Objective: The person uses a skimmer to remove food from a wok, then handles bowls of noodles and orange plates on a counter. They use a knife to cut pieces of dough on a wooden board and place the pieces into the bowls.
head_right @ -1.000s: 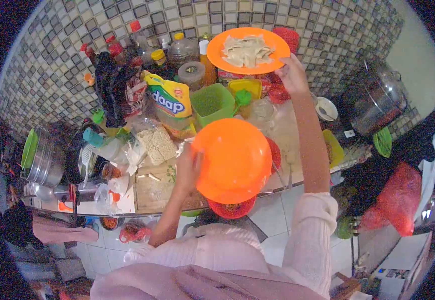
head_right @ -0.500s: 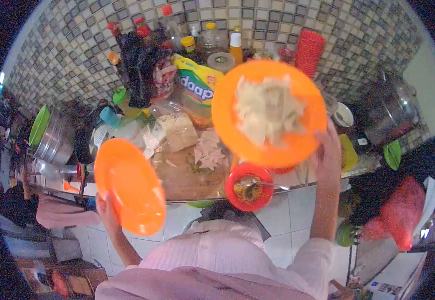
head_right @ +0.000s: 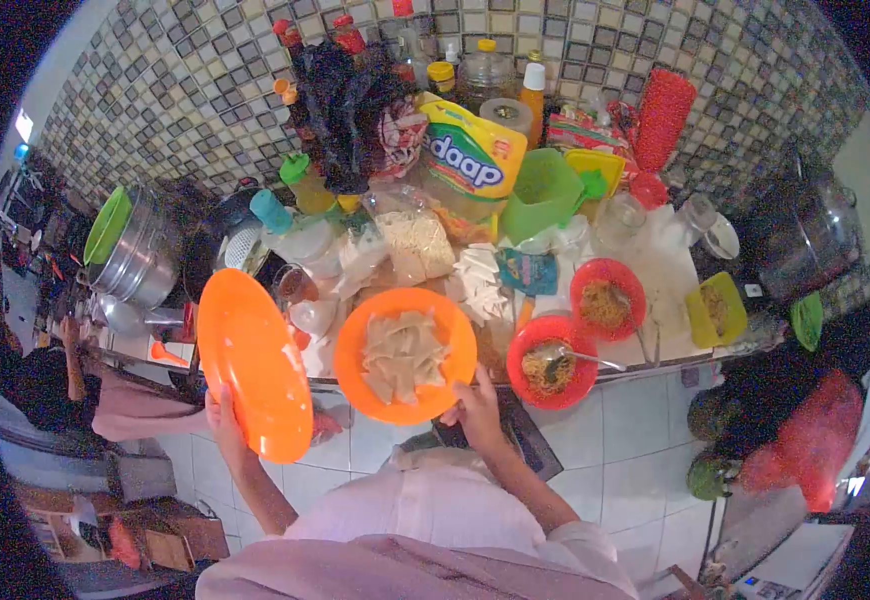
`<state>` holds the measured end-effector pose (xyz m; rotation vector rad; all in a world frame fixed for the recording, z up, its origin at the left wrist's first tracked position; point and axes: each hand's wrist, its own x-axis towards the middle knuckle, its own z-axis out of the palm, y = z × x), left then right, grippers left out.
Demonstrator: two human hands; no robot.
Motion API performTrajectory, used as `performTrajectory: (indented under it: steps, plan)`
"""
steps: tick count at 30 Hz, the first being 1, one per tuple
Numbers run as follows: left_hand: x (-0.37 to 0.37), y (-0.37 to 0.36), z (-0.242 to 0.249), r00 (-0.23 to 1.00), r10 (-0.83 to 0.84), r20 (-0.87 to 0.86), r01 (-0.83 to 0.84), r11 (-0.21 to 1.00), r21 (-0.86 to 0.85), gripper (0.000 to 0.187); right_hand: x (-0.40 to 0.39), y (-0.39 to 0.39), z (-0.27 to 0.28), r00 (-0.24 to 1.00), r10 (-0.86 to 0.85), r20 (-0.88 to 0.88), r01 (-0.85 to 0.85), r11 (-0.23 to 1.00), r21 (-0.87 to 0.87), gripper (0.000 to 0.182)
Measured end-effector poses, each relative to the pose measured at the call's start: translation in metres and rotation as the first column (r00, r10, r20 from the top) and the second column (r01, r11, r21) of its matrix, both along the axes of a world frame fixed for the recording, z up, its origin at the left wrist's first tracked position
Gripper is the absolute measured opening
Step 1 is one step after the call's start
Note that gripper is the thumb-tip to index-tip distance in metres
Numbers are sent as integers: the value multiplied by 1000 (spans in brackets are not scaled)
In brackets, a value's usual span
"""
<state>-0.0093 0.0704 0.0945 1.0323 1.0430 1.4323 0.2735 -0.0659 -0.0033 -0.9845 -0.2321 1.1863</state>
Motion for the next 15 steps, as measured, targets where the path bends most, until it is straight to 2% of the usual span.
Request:
performTrajectory:
  steps: [2,4,5,8,13,14,15]
  plan:
    - [-6,4,-9,999,-40,-2,40,999,4,23,-9,9,-14,1000,-2,6,1,1000,1,48]
    - [-12,7,-13,998,-48,-34,48,999,-21,23,-13,16,-22,999,4,40,-8,996,90,49]
    - [-13,10,-15,997,-49,-63,46,998,-43,23,-14,17,-26,997,13,78,-17,998,57,49]
    - [-4,11,-12,998,-58,-23,56,997,-51,23,-23,20,-28,999,4,50,-4,1000,-3,49]
    - [8,19,-19,996,-86,7,86,994,-64,23,-13,-16,-18,986,151,68,-138,977,-164,39]
    - [11,21,-19,994,-106,34,108,993,-56,23,-7,-30,-14,988,137,67,-124,978,-166,39]
    - [14,24,-19,992,-120,36,122,991,-56,23,-1,-46,-8,997,75,36,-63,963,-261,37]
